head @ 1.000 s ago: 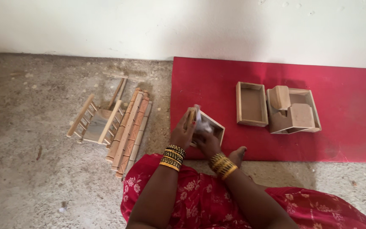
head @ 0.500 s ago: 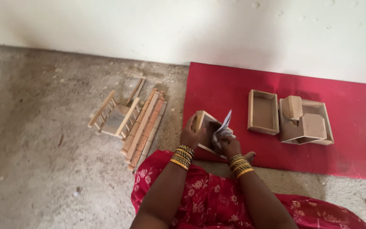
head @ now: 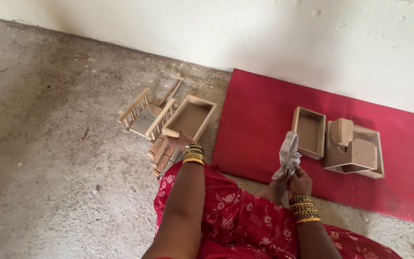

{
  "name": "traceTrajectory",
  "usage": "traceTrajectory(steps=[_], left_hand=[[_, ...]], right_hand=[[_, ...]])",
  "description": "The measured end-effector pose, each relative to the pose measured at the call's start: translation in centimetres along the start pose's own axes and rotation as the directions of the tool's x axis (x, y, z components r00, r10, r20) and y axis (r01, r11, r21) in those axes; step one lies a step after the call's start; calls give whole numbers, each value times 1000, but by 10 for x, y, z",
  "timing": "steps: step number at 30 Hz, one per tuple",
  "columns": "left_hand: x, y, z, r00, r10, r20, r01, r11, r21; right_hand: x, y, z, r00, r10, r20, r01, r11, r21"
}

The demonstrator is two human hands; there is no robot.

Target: The person sits on the floor and wipes small wooden toy furniture pieces, including a chair, boxes, and a small cabinet, one at a time with a cloth, setting each cleaned piece aside on the mat.

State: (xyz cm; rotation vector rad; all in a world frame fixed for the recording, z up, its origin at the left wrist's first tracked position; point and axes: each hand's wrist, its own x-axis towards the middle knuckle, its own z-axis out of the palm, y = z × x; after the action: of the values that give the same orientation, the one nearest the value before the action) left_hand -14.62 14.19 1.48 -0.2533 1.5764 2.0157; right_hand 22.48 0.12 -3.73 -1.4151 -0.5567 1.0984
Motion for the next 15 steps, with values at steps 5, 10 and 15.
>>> traceTrajectory(steps=[5, 10, 15], left_hand=[[10, 4, -4, 987, -31, -158, 28, 999, -23], [15, 7, -5, 940, -148, 306, -323, -676, 663], [16, 11, 0, 940, -106, 324, -305, -687, 660]], right_hand=[[16, -10, -28, 988, -128, 84, 111, 977, 181], [19, -37, -86, 979, -158, 130, 172, 980, -101], [10, -38, -117, 990, -139, 9, 134, 935, -328]])
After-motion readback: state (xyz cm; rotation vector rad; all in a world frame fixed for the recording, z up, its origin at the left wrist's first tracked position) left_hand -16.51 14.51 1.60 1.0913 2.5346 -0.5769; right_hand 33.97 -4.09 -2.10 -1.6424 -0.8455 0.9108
